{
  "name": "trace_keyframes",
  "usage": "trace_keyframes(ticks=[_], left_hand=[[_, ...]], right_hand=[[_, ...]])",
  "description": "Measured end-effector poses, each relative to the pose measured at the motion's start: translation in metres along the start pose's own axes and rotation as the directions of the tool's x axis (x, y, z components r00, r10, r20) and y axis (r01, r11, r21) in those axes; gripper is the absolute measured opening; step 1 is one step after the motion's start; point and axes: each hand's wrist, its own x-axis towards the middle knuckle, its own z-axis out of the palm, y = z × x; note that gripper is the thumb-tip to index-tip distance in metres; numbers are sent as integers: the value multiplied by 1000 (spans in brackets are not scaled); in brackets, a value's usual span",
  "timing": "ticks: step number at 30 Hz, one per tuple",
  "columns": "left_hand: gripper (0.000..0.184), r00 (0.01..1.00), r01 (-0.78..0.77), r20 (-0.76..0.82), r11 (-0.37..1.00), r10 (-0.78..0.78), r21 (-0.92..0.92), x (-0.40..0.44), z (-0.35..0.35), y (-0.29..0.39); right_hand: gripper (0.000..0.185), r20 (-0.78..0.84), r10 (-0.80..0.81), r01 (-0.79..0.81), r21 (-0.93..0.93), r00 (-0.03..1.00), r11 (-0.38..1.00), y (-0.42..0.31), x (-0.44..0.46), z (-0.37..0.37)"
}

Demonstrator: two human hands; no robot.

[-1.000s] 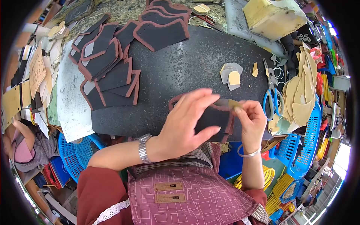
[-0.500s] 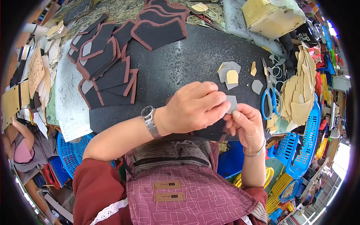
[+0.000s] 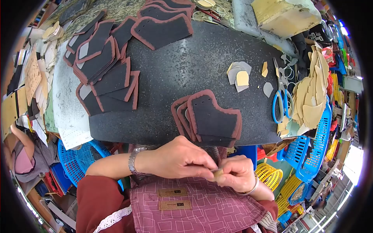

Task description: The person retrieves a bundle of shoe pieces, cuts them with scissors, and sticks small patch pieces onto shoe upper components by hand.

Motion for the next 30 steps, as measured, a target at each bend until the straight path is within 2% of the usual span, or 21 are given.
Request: trace_keyframes(ticks=[1, 2, 3, 4, 5, 7, 8, 9, 10, 12, 13, 14, 16, 17, 20, 21, 24, 27, 28, 29, 30], left_hand=[[15, 998, -13, -64, 999, 15, 32, -2, 0, 1], [16, 990, -45, -130, 992, 60, 114, -3, -4, 3], [16, 975, -69, -192, 978, 108, 196, -4, -8, 6], [16, 955, -89, -248, 956, 162, 279, -5, -13, 10], [19, 963, -172, -125, 898, 241, 404, -10, -18, 13], [19, 936, -319, -18, 867, 353, 383, -8, -15, 13], [20, 914, -389, 37, 845, 405, 366, -7, -13, 13], [19, 897, -436, 89, 836, 432, 332, -7, -8, 9], [20, 899, -433, 100, 830, 426, 351, -5, -6, 7], [21, 903, -426, 124, 817, 412, 388, -2, -4, 6], [23, 900, -421, 92, 790, 427, 446, -1, -7, 4], [23, 880, -389, 57, 647, 471, 656, -2, -12, 3], [24, 896, -256, 96, 329, 434, 909, -8, -19, -2], [24, 936, -183, 106, 206, 334, 961, -9, -14, -10], [24, 992, -121, 119, 49, 37, 992, -14, -1, -18], [25, 993, -113, 112, 9, 36, 994, -15, 2, -18], [27, 981, -177, 179, -31, 70, 984, -12, -1, -21], [32, 990, -138, 129, 217, 56, 966, -2, -7, -24], [35, 993, -114, 106, 244, 45, 963, -1, -5, -25], [38, 996, -88, 82, 269, 33, 959, 0, -2, -26], [41, 998, -58, 55, 292, 19, 955, 1, 1, -27]], right_hand=[[18, 31, -26, 27, -32, 999, 999, 3, -3, -4], [17, 39, 15, -1, -329, 999, 944, 9, -7, -9], [15, 34, 58, -26, -597, 998, 802, 19, -11, -16], [14, 15, 97, -45, -810, 995, 584, 30, -16, -24], [13, 53, 287, -54, -934, 956, 353, 37, -23, -29], [19, -33, 249, -210, -650, 968, 730, 18, -21, -26], [23, -84, 246, -258, -439, 966, 861, 9, -19, -24], [43, -164, 233, -235, 8, 959, 972, 16, -21, -22], [54, -153, 141, -110, 194, 978, 975, 0, -7, -16], [49, -27, 106, -91, 340, 994, 936, 2, 8, -12], [43, -128, 58, -24, 247, 990, 969, 0, 14, -12], [37, -221, 2, 31, 147, 975, 989, -2, 21, -13], [32, -522, 44, 114, 266, 852, 957, -3, 43, -16], [33, -554, 64, 130, 304, 830, 944, 1, 55, -15], [36, -562, 131, 65, 316, 816, 947, 17, 81, -11], [34, -571, 122, 52, 280, 812, 959, 22, 85, -9], [30, -589, 120, -9, 188, 799, 982, 23, 90, -2], [27, -637, 7, -37, -35, 771, 999, 33, 95, 1], [26, -645, -52, -43, -130, 762, 991, 36, 97, 2], [27, -602, -89, -210, -408, 793, 888, 31, 97, 2], [28, -574, -216, -249, -621, 790, 743, 22, 95, 3]])
